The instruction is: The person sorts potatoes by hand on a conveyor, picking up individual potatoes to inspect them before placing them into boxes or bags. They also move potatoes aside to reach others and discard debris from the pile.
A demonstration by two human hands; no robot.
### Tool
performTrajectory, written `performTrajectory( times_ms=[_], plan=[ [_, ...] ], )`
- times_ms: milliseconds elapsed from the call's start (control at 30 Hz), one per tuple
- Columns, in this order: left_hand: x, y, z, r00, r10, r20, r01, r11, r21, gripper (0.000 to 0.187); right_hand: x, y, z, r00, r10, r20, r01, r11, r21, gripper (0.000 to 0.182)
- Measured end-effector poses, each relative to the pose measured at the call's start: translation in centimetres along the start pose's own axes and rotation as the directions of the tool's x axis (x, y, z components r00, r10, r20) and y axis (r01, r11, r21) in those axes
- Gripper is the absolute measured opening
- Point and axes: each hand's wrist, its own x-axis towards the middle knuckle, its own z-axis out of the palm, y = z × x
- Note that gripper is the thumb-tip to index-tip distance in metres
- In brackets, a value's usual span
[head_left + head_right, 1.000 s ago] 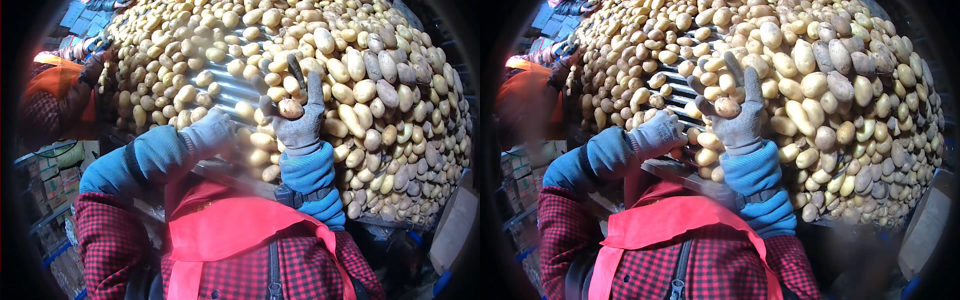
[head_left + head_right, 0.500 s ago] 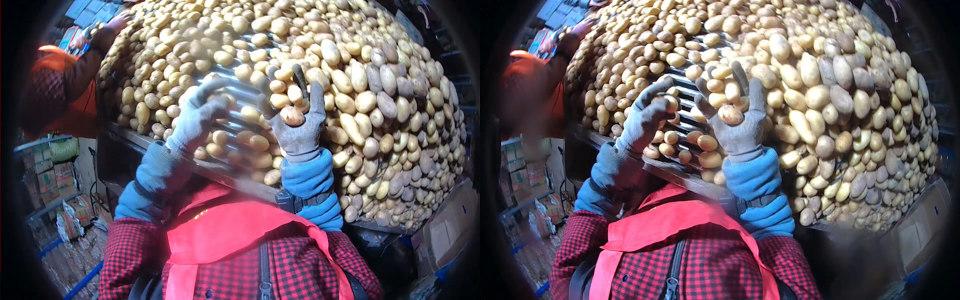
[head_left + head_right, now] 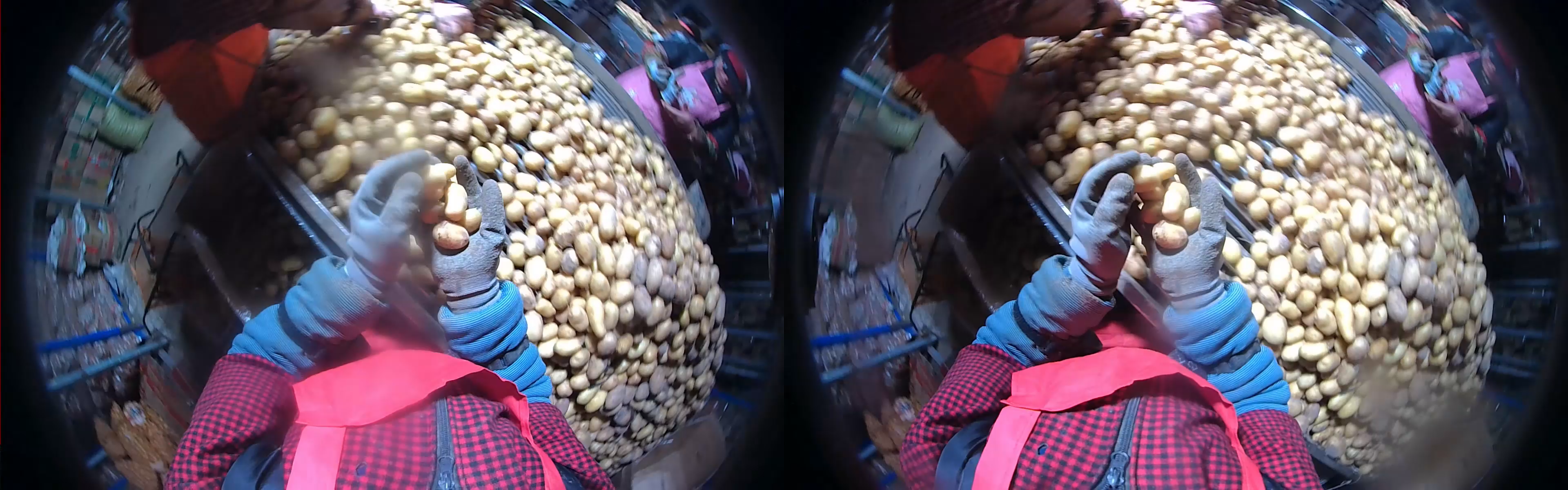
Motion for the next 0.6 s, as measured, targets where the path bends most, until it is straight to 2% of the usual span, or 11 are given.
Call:
performTrajectory(
  times_ms=[33, 67, 133, 200, 300, 367, 433, 500, 533, 567, 600],
  plan=[
    [-0.2, 0.4, -0.7, 0.993, 0.120, -0.009, -0.119, 0.991, 0.055, 0.039, 0.2, 1.0, 1.0, 0.999, -0.042, 0.030, 0.046, 0.986, -0.162, 0.067],
    [-0.9, 1.0, -1.6, 0.996, 0.042, -0.073, -0.047, 0.997, -0.067, 0.041, 0.5, 2.0, 2.0, 0.995, -0.083, 0.059, 0.098, 0.943, -0.317, 0.067],
    [-0.9, 1.0, -4.1, 0.979, 0.160, -0.128, -0.170, 0.983, -0.067, 0.042, 0.4, 3.9, 4.7, 0.985, -0.085, 0.149, 0.142, 0.894, -0.425, 0.064],
    [0.0, 0.4, -8.6, 0.879, 0.461, -0.124, -0.371, 0.822, 0.431, 0.043, 0.5, 6.4, 7.6, 0.953, -0.106, 0.283, 0.243, 0.826, -0.509, 0.064],
    [-1.3, 2.9, -12.3, 0.793, 0.590, -0.155, -0.405, 0.699, 0.589, 0.035, -0.8, 10.4, 11.6, 0.901, -0.030, 0.433, 0.246, 0.857, -0.453, 0.046],
    [-2.7, 3.7, -15.5, 0.746, 0.617, -0.252, -0.310, 0.656, 0.689, 0.034, -0.7, 15.4, 12.1, 0.849, -0.017, 0.528, 0.231, 0.911, -0.343, 0.037],
    [-4.1, 5.2, -19.7, 0.691, 0.604, -0.398, -0.193, 0.684, 0.703, 0.033, -1.5, 17.6, 16.6, 0.808, 0.356, 0.468, -0.241, 0.927, -0.289, 0.034],
    [-5.5, 6.2, -22.0, 0.648, 0.547, -0.531, -0.123, 0.762, 0.636, 0.032, -1.7, 18.9, 19.2, 0.637, 0.530, 0.560, -0.513, 0.833, -0.206, 0.045],
    [-6.0, 6.9, -23.0, 0.635, 0.494, -0.593, -0.098, 0.813, 0.573, 0.032, -2.6, 19.9, 19.9, 0.654, 0.499, 0.569, -0.224, 0.846, -0.484, 0.048],
    [-6.5, 7.9, -24.2, 0.606, 0.543, -0.581, -0.043, 0.752, 0.658, 0.031, -3.3, 21.0, 20.7, 0.660, 0.458, 0.595, 0.107, 0.727, -0.678, 0.051],
    [-7.0, 9.5, -25.4, 0.581, 0.590, -0.560, 0.015, 0.680, 0.733, 0.030, -3.6, 22.7, 21.5, 0.637, 0.503, 0.584, -0.082, 0.798, -0.597, 0.060]
  ],
)
